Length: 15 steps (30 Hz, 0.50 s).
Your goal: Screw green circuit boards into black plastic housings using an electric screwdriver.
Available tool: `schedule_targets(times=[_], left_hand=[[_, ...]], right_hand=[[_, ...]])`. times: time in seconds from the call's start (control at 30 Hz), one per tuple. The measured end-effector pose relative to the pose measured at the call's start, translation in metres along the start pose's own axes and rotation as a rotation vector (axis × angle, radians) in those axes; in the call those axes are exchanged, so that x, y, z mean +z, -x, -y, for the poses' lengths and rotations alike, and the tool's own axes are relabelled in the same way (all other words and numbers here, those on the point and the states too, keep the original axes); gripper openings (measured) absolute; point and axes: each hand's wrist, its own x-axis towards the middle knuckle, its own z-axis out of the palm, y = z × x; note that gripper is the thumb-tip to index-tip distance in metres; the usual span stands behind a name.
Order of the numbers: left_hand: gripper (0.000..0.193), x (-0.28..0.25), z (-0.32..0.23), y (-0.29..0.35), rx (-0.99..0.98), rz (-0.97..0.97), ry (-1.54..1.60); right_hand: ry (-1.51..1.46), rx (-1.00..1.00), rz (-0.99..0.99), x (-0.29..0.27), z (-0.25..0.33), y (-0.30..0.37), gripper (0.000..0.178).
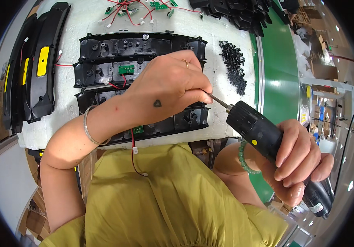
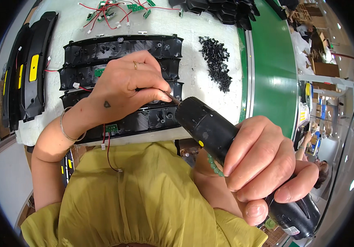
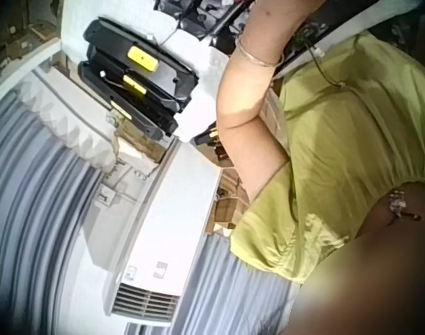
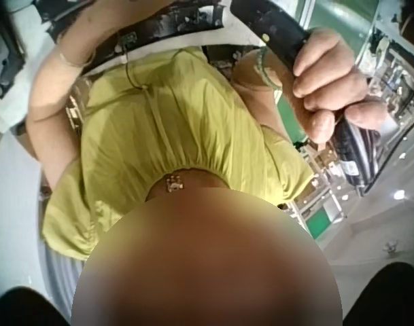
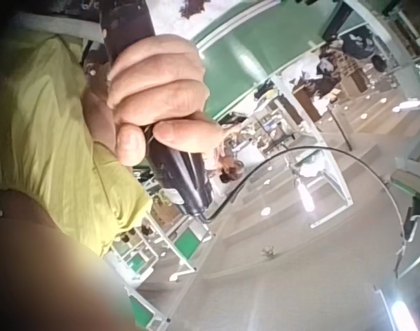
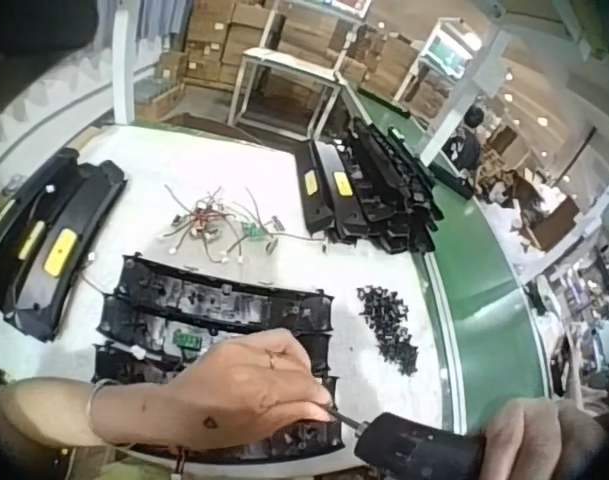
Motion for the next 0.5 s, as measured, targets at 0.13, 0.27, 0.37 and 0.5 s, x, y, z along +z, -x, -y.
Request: schedule_targets(times=[0.13, 0.27, 0.37, 0.5], left_hand=[[0.013, -0.022, 0.003, 0.012, -0.106, 0.077, 0.140], [0.011, -0.060, -0.008, 0.031, -0.056, -0.062, -0.010], [0.011, -0.095, -0.019, 0.047, -0.038, -0.321, -0.256], [0.012, -0.112, 0.010, 0.072, -0.161, -0.314, -0.505]], right_hand=[[-0.068, 0.014, -0.093, 0.004, -0.009, -0.001, 0.020], [-0.118, 0.050, -0.172, 0.009, -0.019, -0.005, 0.021], [-0.136, 0.079, -0.141, 0.019, -0.032, -0.011, 0.023], [-0.094, 0.220, 0.102, 0.038, -0.069, -0.021, 0.028]])
